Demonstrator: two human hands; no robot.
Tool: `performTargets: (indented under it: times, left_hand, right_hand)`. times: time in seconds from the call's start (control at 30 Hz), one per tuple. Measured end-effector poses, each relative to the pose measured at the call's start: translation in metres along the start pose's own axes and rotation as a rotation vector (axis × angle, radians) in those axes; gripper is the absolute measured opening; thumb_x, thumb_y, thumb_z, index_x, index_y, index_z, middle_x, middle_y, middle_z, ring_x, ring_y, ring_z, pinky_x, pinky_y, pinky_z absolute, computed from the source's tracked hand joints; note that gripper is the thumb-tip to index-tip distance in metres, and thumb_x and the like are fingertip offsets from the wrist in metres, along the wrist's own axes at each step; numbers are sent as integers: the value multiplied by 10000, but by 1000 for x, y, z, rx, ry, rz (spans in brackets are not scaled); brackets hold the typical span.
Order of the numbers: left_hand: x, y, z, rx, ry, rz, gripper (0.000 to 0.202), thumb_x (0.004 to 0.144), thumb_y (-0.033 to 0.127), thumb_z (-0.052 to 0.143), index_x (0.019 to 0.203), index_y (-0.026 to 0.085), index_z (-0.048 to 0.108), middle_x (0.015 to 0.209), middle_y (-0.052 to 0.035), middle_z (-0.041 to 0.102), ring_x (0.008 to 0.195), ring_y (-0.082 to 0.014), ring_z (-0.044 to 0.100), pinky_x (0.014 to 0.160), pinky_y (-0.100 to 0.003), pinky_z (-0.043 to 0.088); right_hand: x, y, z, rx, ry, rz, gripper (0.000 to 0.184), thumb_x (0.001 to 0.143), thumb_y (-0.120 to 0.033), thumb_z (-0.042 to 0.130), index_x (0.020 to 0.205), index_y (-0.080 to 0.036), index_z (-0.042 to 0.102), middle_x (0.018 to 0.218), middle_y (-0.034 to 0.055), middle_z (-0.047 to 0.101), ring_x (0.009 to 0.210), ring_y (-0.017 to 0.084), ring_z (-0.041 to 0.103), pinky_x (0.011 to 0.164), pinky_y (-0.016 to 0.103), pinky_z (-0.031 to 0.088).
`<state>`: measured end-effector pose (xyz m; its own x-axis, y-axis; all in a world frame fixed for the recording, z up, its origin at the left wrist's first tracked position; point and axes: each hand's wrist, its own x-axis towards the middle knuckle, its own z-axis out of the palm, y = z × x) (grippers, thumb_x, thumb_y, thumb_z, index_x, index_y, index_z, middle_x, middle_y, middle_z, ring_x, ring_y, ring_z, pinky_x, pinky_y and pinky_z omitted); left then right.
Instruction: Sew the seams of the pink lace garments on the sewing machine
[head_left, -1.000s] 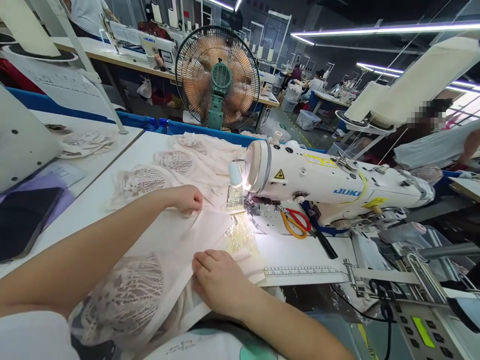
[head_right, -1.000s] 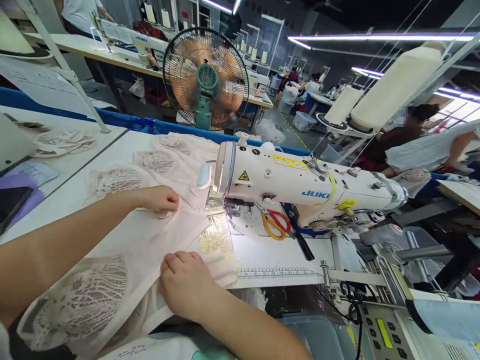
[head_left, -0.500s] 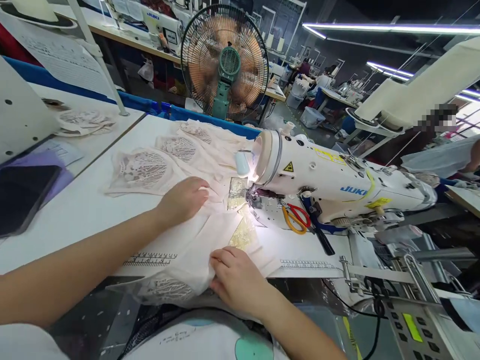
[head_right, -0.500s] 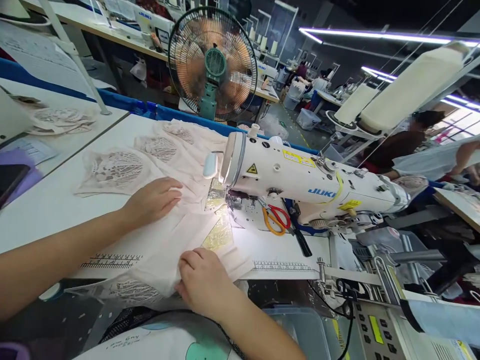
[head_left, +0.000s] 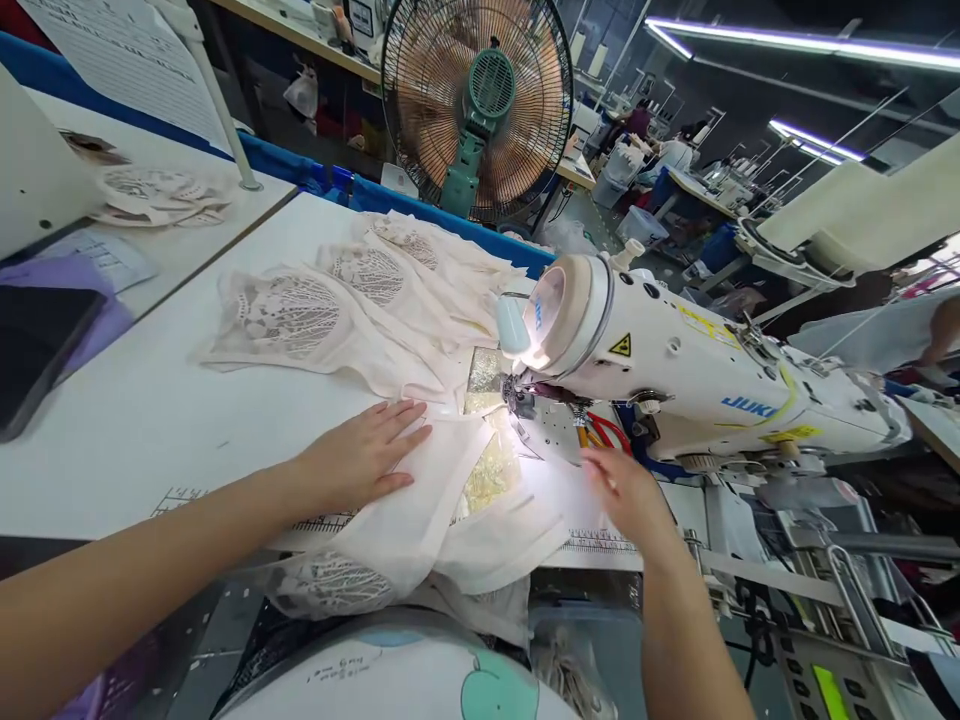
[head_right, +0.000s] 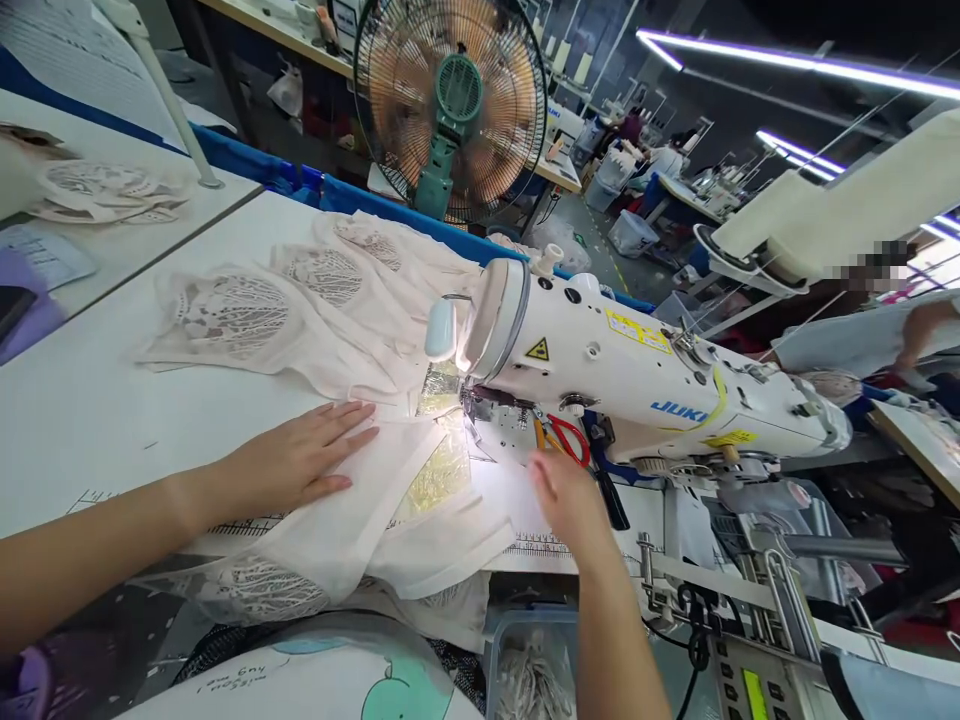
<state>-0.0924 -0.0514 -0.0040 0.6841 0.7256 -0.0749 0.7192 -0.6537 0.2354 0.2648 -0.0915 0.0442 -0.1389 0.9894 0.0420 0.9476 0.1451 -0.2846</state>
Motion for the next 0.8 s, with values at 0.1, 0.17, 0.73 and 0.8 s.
performTargets:
  times: [0.1,0.17,0.73,0.8]
  left_hand:
    - [-1,2,1,-3,23,-10,567,899,430,486,1392,151,449,1508,-193,290,1402,-326,275,1149,-470,232]
    - [-1,4,0,39,29,-23,556,898,431,493,1384,163,460,1503,-201,303,1393,-330,294,1135,-480,269]
    - [-2,1,9,121,305,55,493,924,473,380,1257,186,604,1375,-179,517,1289,-316,468,1059,-480,409]
    - [1,2,11,43,389,26,529,933,521,327,1191,192,652,1358,-158,541,1285,-294,474,1074,-460,395]
  right_hand:
    - [23,39,-4,-112,16,173,324,886,-217,372,1024,-151,658,1032,155,680,943,283,645,812,421,523]
    - [36,50,-2,-167,-19,232,283,869,-185,428,1033,-160,657,1042,142,674,985,281,630,830,395,502]
    - [73,26,-17,-292,-274,296,142,852,-236,629,936,-122,642,958,97,675,841,199,638,701,284,455]
    - [79,20,-19,-294,-237,335,198,911,-316,584,942,-129,642,928,67,680,837,184,643,747,313,480]
